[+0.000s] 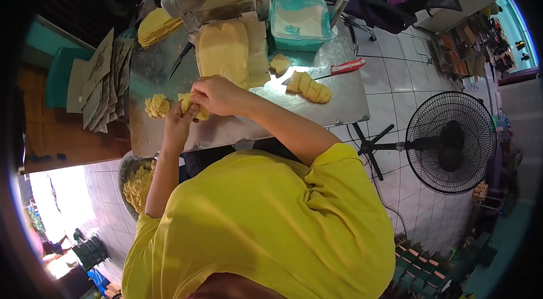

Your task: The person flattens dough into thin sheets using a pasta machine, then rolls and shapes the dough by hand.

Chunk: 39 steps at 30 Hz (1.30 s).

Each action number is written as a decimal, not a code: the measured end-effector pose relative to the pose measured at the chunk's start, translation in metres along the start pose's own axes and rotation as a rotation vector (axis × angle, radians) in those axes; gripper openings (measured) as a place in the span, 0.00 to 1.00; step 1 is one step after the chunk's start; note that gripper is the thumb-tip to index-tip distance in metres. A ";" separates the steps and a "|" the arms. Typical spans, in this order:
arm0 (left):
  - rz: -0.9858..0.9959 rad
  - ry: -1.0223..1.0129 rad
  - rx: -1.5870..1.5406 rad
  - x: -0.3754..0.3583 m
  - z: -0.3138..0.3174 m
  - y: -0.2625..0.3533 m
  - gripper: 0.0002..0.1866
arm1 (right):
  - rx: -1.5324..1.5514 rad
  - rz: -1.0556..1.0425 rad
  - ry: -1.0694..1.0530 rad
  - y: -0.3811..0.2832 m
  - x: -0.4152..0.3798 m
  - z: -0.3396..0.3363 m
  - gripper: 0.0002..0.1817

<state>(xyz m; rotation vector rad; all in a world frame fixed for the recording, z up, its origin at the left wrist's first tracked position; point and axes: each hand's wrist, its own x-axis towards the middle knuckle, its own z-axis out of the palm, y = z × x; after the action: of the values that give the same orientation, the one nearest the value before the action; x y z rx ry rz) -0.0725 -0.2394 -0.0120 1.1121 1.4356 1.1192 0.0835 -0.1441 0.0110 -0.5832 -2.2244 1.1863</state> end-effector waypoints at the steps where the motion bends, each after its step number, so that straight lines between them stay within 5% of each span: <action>1: -0.015 -0.016 0.013 0.001 0.004 0.003 0.11 | -0.004 0.000 0.007 -0.001 -0.003 -0.004 0.09; 6: -0.003 -0.088 0.058 0.007 0.025 0.015 0.15 | 0.094 0.195 0.016 0.015 -0.022 -0.044 0.09; 9: 0.032 0.064 -0.078 0.006 0.029 0.030 0.16 | 0.164 0.296 0.322 0.021 -0.028 -0.113 0.09; 13: -0.031 0.041 -0.055 0.010 0.007 0.014 0.16 | -0.223 0.251 0.641 0.056 -0.021 -0.204 0.09; 15: -0.041 0.019 -0.048 0.011 0.007 0.015 0.16 | -0.910 0.214 0.442 0.096 -0.013 -0.225 0.09; 16: -0.046 0.009 -0.040 0.010 0.011 0.017 0.15 | -0.912 0.207 0.448 0.116 -0.008 -0.223 0.09; 18: -0.043 0.006 -0.030 0.010 0.017 0.023 0.14 | -1.179 0.564 -0.060 0.144 0.003 -0.213 0.10; 25: 0.023 -0.033 0.027 0.023 0.015 0.031 0.14 | -0.978 0.563 -0.106 0.134 0.007 -0.233 0.09; 28: 0.066 -0.011 0.062 0.042 0.005 0.040 0.13 | -0.569 0.476 0.292 0.096 -0.006 -0.259 0.10; 34: 0.595 0.159 0.375 0.105 -0.003 0.120 0.18 | -0.072 0.106 0.467 -0.010 0.031 -0.262 0.10; 36: 0.932 0.253 0.398 0.142 0.003 0.145 0.20 | -0.134 -0.036 0.389 -0.023 0.065 -0.246 0.11; 39: 1.156 0.382 0.673 0.194 0.008 0.176 0.24 | -0.292 -0.099 0.339 -0.001 0.125 -0.215 0.12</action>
<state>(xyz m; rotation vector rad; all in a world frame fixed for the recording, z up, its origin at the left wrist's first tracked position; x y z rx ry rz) -0.0708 -0.0198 0.1309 2.4958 1.4868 1.7275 0.1276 0.0616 0.1434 -0.7205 -2.1134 0.6591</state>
